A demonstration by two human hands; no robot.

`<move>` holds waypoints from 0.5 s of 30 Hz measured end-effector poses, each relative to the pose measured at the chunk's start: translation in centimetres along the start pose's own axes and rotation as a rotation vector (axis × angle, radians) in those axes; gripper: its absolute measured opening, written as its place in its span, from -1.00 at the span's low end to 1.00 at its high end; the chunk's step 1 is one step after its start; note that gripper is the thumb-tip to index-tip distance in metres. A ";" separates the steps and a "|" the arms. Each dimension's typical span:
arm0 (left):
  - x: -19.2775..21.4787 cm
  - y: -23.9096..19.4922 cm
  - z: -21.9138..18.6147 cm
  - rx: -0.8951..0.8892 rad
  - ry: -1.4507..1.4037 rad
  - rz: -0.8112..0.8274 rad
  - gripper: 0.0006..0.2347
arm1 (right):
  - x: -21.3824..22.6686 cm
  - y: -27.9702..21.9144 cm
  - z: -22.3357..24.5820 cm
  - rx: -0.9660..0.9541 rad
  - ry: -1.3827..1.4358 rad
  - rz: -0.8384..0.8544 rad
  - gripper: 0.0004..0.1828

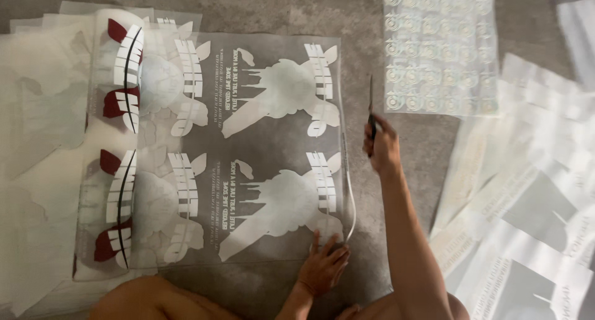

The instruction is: The person sits on the floor and uses scissors to cut a large sheet of transparent stickers featuring a clock and the word 'OUTLINE'. They repeatedly cut the sheet into smaller sections, separating the individual sticker designs.

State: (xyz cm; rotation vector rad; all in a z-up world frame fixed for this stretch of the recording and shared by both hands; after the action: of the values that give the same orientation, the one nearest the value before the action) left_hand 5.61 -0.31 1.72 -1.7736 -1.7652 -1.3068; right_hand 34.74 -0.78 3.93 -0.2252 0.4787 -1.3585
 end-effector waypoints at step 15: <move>-4.6 -3.1 1.7 0.116 0.352 0.430 -0.77 | 9.0 -19.2 -8.0 0.084 -0.060 -0.219 -0.59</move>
State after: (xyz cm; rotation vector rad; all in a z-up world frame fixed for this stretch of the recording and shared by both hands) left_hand 4.26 -1.28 -3.84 -1.6201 -1.1678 -1.2127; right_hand 15.45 -12.55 3.24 -0.2535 0.3532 -1.5779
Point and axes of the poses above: each hand's wrist, its own y-axis towards the middle knuckle, its own x-axis out of the back of the hand, z = x × y, the point moved 6 cm from there along y, towards the middle knuckle, and after that the axes turned 4 degrees about z, right-handed, at the moved point
